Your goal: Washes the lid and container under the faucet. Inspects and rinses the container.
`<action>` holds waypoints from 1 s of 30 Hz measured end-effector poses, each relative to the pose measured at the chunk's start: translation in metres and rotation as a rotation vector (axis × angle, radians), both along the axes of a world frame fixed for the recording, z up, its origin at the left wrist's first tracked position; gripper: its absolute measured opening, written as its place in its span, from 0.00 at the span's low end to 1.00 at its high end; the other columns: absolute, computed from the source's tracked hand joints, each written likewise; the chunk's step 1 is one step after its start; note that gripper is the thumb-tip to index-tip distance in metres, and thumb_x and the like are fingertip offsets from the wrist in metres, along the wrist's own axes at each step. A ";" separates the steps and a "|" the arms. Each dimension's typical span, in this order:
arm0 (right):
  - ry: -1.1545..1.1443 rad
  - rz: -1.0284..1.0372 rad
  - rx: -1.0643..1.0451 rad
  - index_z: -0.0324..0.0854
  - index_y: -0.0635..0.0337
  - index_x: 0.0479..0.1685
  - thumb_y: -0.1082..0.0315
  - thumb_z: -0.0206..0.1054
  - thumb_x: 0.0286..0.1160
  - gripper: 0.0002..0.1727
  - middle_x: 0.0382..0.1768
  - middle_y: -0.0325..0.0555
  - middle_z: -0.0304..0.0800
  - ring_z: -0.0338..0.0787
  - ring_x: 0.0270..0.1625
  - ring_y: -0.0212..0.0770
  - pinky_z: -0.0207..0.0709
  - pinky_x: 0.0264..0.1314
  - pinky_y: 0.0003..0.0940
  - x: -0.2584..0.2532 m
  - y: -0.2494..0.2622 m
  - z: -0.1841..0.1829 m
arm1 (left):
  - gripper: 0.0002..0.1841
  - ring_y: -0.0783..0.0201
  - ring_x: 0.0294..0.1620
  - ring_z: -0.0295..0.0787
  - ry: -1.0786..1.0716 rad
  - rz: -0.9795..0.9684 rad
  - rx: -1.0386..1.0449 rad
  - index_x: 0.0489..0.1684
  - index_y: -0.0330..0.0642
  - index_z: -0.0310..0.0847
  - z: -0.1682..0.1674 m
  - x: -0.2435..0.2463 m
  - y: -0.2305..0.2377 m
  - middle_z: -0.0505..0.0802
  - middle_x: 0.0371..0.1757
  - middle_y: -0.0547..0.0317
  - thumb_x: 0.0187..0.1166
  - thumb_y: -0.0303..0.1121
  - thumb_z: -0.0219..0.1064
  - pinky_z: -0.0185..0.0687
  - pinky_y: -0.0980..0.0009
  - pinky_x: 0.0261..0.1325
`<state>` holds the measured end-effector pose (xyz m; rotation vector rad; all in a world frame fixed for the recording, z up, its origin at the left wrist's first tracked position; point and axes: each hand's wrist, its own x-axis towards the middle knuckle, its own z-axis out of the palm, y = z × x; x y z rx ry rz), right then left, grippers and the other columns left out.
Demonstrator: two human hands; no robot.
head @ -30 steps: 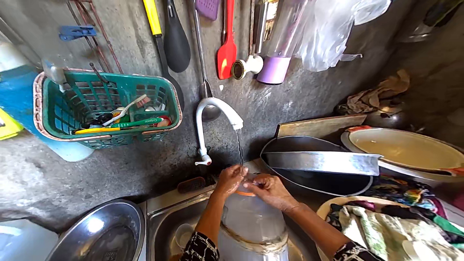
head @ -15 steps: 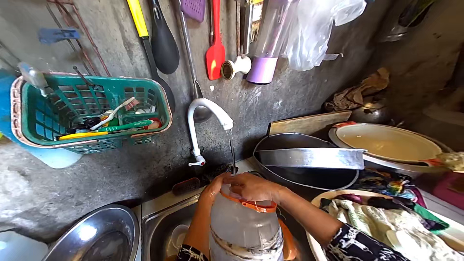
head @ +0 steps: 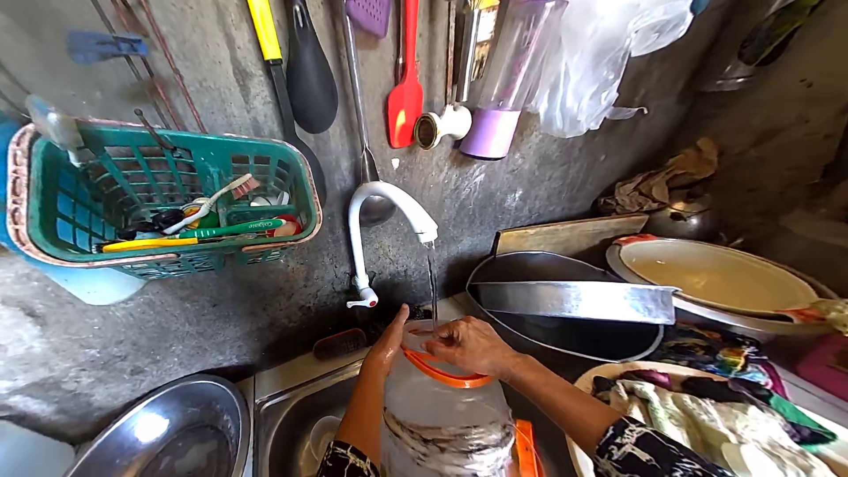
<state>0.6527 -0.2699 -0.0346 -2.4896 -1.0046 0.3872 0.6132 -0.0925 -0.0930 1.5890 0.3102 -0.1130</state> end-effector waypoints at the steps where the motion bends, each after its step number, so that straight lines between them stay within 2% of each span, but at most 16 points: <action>1: 0.008 -0.065 -0.074 0.87 0.66 0.37 0.44 0.59 0.86 0.30 0.36 0.59 0.89 0.88 0.48 0.60 0.73 0.57 0.62 -0.002 0.008 0.003 | 0.34 0.49 0.89 0.61 0.014 0.009 0.054 0.85 0.35 0.65 0.008 -0.005 -0.006 0.71 0.87 0.41 0.95 0.54 0.37 0.54 0.49 0.89; 4: 0.059 -0.299 -0.337 0.85 0.64 0.61 0.47 0.55 0.89 0.28 0.64 0.65 0.87 0.83 0.72 0.65 0.73 0.70 0.67 -0.008 0.038 0.013 | 0.28 0.43 0.84 0.71 -0.035 0.076 0.377 0.79 0.27 0.72 0.021 -0.016 -0.037 0.79 0.79 0.32 0.97 0.40 0.37 0.60 0.48 0.86; 6: 0.113 -0.308 -0.394 0.81 0.66 0.68 0.52 0.55 0.90 0.26 0.70 0.66 0.82 0.80 0.76 0.65 0.71 0.72 0.67 -0.009 0.051 0.020 | 0.27 0.45 0.80 0.76 -0.117 0.190 0.474 0.77 0.28 0.74 0.009 -0.022 -0.051 0.82 0.76 0.34 0.97 0.37 0.36 0.63 0.50 0.85; 8: 0.175 -0.166 -0.284 0.81 0.67 0.68 0.53 0.50 0.94 0.26 0.66 0.67 0.84 0.81 0.73 0.65 0.70 0.73 0.66 0.003 0.042 0.016 | 0.25 0.45 0.80 0.76 -0.222 0.230 0.396 0.76 0.29 0.76 -0.012 -0.020 -0.043 0.83 0.75 0.34 0.96 0.35 0.40 0.64 0.50 0.85; 10: 0.245 -0.022 -0.142 0.82 0.67 0.68 0.55 0.47 0.96 0.26 0.64 0.67 0.86 0.82 0.71 0.63 0.67 0.76 0.64 0.017 0.021 0.014 | 0.23 0.47 0.84 0.72 -0.263 0.137 0.295 0.80 0.28 0.72 -0.026 -0.019 -0.028 0.78 0.80 0.35 0.95 0.33 0.43 0.60 0.53 0.87; 13: 0.263 -0.058 -0.035 0.87 0.66 0.61 0.48 0.55 0.91 0.28 0.58 0.64 0.90 0.86 0.66 0.59 0.69 0.75 0.62 0.037 -0.020 -0.001 | 0.22 0.48 0.87 0.67 -0.276 0.088 0.184 0.78 0.27 0.73 -0.031 -0.016 -0.019 0.75 0.83 0.34 0.89 0.27 0.51 0.59 0.56 0.88; 15: 0.236 -0.135 0.111 0.89 0.67 0.44 0.47 0.64 0.86 0.27 0.40 0.57 0.91 0.88 0.49 0.51 0.76 0.60 0.56 0.038 -0.039 -0.022 | 0.20 0.47 0.87 0.68 -0.248 0.137 0.137 0.73 0.26 0.77 -0.026 -0.014 -0.021 0.77 0.81 0.33 0.88 0.24 0.51 0.60 0.56 0.88; 16: 0.197 -0.147 0.198 0.88 0.64 0.32 0.48 0.67 0.84 0.25 0.29 0.50 0.86 0.84 0.38 0.44 0.75 0.49 0.49 0.036 -0.041 -0.030 | 0.19 0.46 0.84 0.70 -0.217 0.179 0.144 0.71 0.26 0.80 -0.020 -0.011 -0.026 0.80 0.78 0.32 0.89 0.24 0.50 0.62 0.54 0.87; 18: 0.118 -0.181 0.259 0.84 0.60 0.21 0.50 0.70 0.81 0.25 0.19 0.42 0.79 0.79 0.29 0.40 0.71 0.40 0.46 0.028 -0.032 -0.034 | 0.20 0.44 0.78 0.77 -0.162 0.222 0.258 0.70 0.27 0.80 -0.006 -0.010 -0.038 0.84 0.72 0.33 0.94 0.30 0.47 0.66 0.51 0.82; 20: 0.059 -0.244 0.154 0.87 0.61 0.26 0.48 0.68 0.83 0.25 0.26 0.52 0.85 0.85 0.37 0.53 0.73 0.46 0.59 0.022 -0.017 -0.024 | 0.25 0.40 0.84 0.69 -0.232 0.132 0.426 0.76 0.26 0.74 -0.002 -0.020 -0.049 0.79 0.78 0.30 0.94 0.39 0.48 0.57 0.48 0.88; 22: 0.115 -0.312 0.013 0.91 0.62 0.43 0.46 0.60 0.88 0.26 0.44 0.62 0.92 0.89 0.56 0.63 0.73 0.62 0.69 0.026 -0.004 -0.015 | 0.33 0.33 0.92 0.52 -0.414 -0.015 0.561 0.82 0.27 0.69 -0.014 -0.040 -0.051 0.69 0.85 0.28 0.86 0.46 0.59 0.39 0.44 0.94; 23: 0.158 -0.321 -0.009 0.90 0.63 0.49 0.45 0.56 0.90 0.28 0.50 0.64 0.91 0.87 0.61 0.64 0.71 0.67 0.69 0.030 -0.001 -0.013 | 0.37 0.32 0.92 0.50 -0.511 -0.086 0.615 0.81 0.29 0.71 -0.022 -0.048 -0.047 0.69 0.86 0.29 0.80 0.50 0.66 0.39 0.42 0.94; 25: 0.248 -0.256 0.054 0.88 0.67 0.56 0.48 0.50 0.94 0.30 0.56 0.66 0.89 0.85 0.64 0.63 0.70 0.71 0.65 0.033 -0.003 -0.007 | 0.31 0.36 0.85 0.68 -0.712 -0.098 0.690 0.69 0.33 0.84 -0.032 -0.052 -0.027 0.82 0.77 0.36 0.72 0.48 0.74 0.57 0.42 0.89; 27: 0.317 -0.106 0.164 0.85 0.66 0.64 0.54 0.46 0.97 0.27 0.60 0.64 0.88 0.85 0.66 0.57 0.70 0.75 0.58 0.024 -0.011 -0.001 | 0.17 0.50 0.66 0.90 -0.818 -0.032 0.668 0.51 0.35 0.93 -0.024 -0.048 -0.006 0.95 0.58 0.45 0.73 0.39 0.75 0.78 0.50 0.76; 28: 0.334 -0.042 0.213 0.84 0.63 0.69 0.55 0.44 0.97 0.27 0.63 0.60 0.88 0.85 0.68 0.53 0.70 0.77 0.55 0.019 -0.014 0.000 | 0.14 0.57 0.56 0.94 -0.818 -0.023 0.645 0.47 0.35 0.94 -0.013 -0.044 0.002 0.97 0.50 0.48 0.73 0.36 0.76 0.85 0.57 0.68; 30: 0.339 0.012 0.316 0.85 0.62 0.66 0.53 0.41 0.97 0.29 0.61 0.55 0.89 0.85 0.68 0.47 0.71 0.76 0.50 0.009 -0.018 0.000 | 0.12 0.60 0.51 0.94 -0.749 -0.053 0.586 0.46 0.33 0.94 0.015 -0.037 0.008 0.96 0.45 0.48 0.73 0.33 0.76 0.88 0.62 0.62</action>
